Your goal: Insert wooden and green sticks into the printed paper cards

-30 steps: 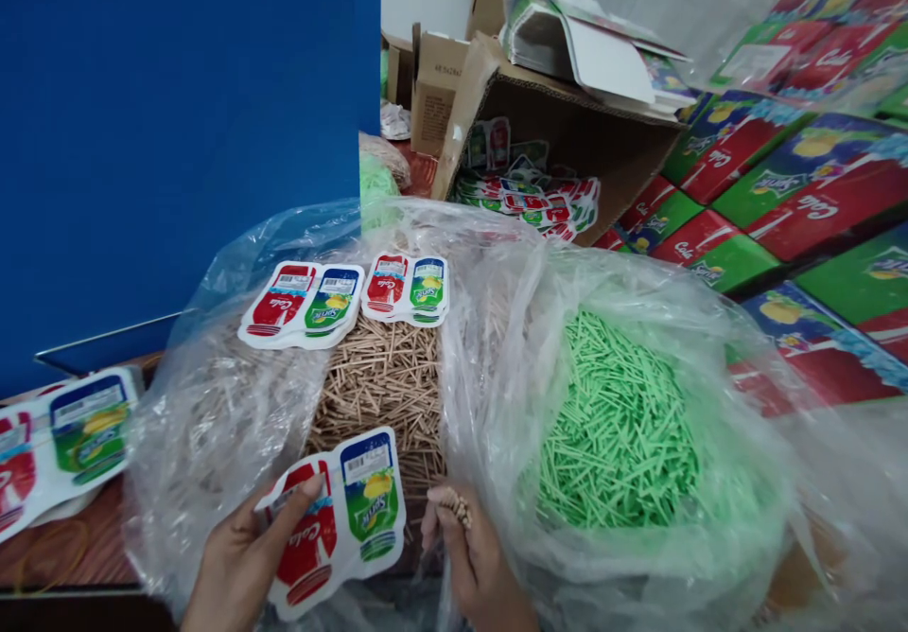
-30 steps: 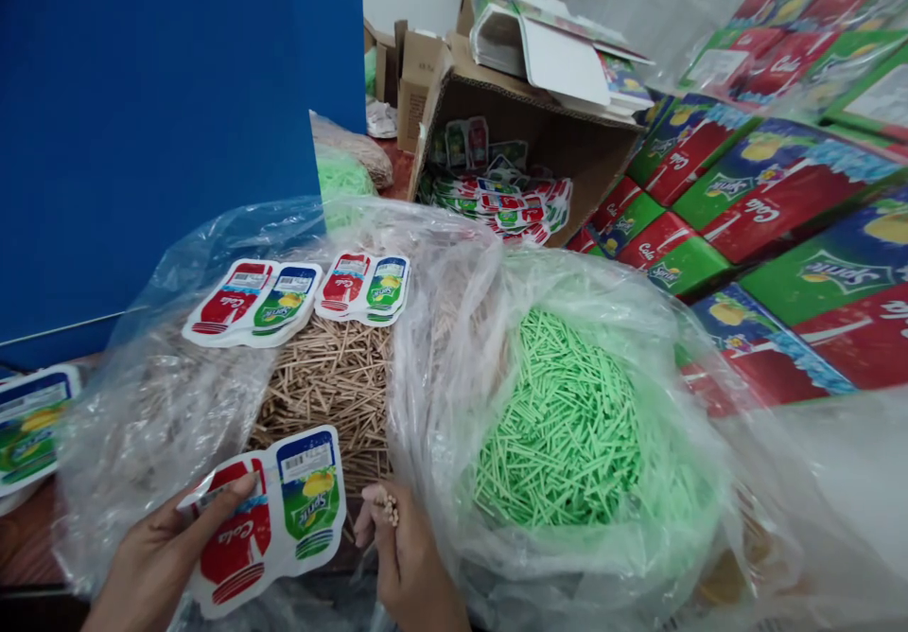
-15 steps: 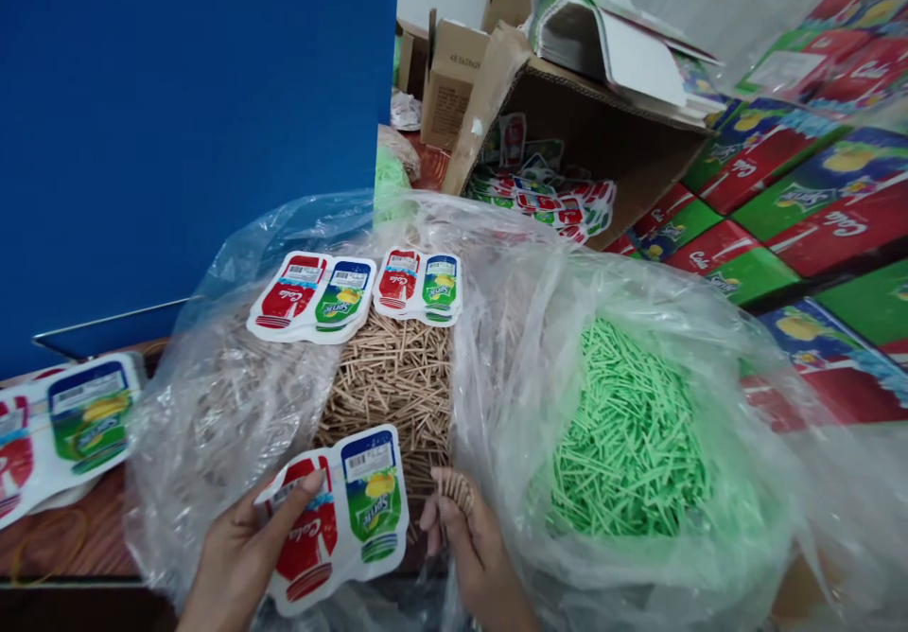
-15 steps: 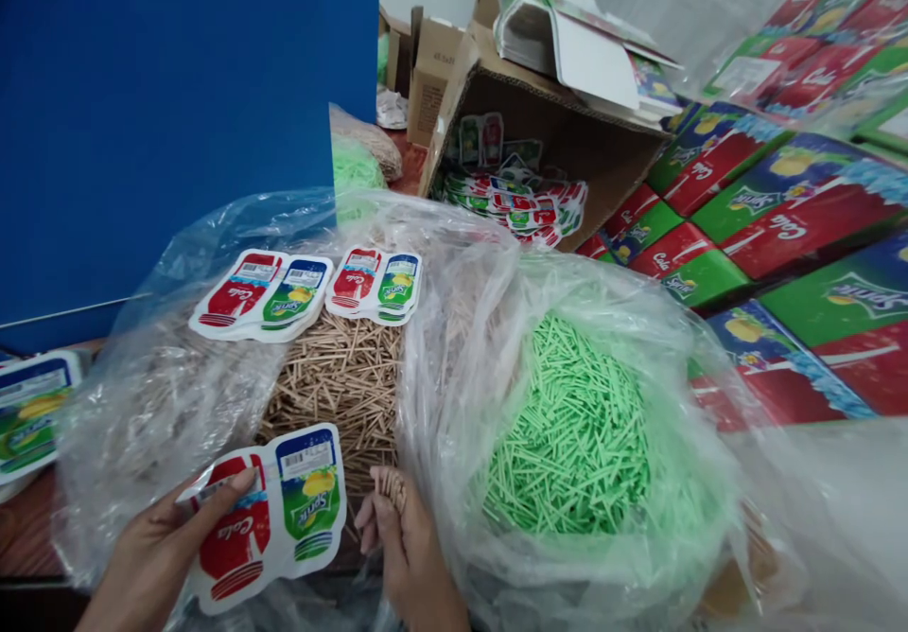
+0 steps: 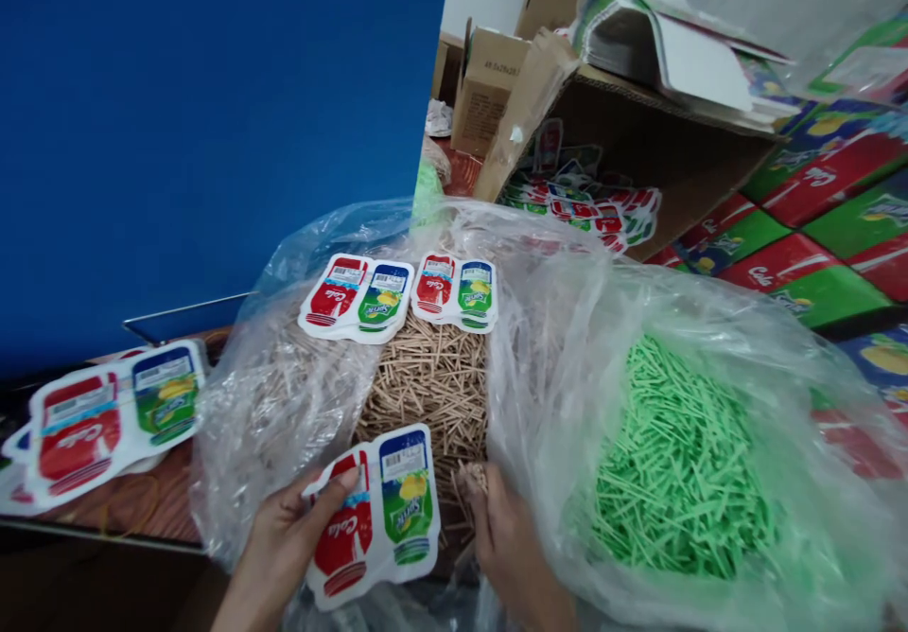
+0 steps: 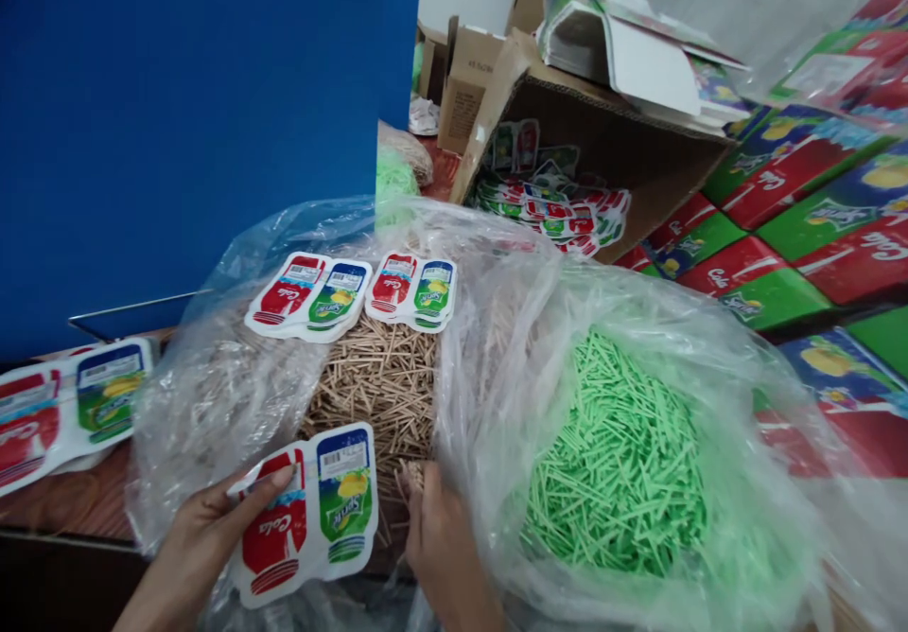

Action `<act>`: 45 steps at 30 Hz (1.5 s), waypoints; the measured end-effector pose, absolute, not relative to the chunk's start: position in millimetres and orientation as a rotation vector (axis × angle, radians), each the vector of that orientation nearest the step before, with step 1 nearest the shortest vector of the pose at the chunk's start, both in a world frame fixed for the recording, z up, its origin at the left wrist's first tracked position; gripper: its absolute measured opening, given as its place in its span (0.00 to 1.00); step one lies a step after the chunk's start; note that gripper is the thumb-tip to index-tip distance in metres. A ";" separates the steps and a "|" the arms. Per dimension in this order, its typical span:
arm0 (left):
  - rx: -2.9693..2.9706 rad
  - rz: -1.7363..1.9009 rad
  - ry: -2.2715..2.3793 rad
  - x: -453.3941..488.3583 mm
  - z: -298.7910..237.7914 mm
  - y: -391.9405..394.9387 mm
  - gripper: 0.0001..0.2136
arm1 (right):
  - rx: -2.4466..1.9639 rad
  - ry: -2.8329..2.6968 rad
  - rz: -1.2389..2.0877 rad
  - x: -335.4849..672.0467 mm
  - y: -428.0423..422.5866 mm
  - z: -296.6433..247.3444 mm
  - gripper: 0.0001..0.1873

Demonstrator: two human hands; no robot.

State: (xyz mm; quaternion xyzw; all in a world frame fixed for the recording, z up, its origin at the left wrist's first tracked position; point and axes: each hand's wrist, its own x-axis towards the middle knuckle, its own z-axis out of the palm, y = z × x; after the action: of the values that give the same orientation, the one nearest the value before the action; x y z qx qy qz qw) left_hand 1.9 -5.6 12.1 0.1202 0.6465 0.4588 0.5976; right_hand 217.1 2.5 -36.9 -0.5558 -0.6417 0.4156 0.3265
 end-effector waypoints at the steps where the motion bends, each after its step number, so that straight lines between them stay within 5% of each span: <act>1: 0.303 1.042 1.483 0.6 10.5 -6.2 0.15 | -1.455 -1.686 1.053 219.3 3.7 -35.4 0.17; 14: 1.151 0.989 1.547 31.2 -17.2 -10.6 0.15 | -1.153 -0.606 1.522 196.9 17.4 41.8 0.16; 18: 1.508 1.007 1.496 35.4 -13.5 -8.8 0.06 | -1.179 -0.661 1.592 186.0 15.9 47.9 0.18; 38: 1.775 0.856 1.225 37.4 -10.6 -8.3 0.05 | -1.174 -1.560 1.609 205.7 29.4 46.8 0.16; 45: 1.593 0.686 1.299 35.0 -8.2 -13.9 0.12 | -1.208 -1.476 1.581 209.5 26.7 34.4 0.15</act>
State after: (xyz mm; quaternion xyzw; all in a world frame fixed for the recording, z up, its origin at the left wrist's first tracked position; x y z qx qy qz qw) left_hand 35.0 -13.9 -8.2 0.6496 0.5297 0.2798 0.4681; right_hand 209.5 26.7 34.4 -0.4610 -0.5633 0.6033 0.3258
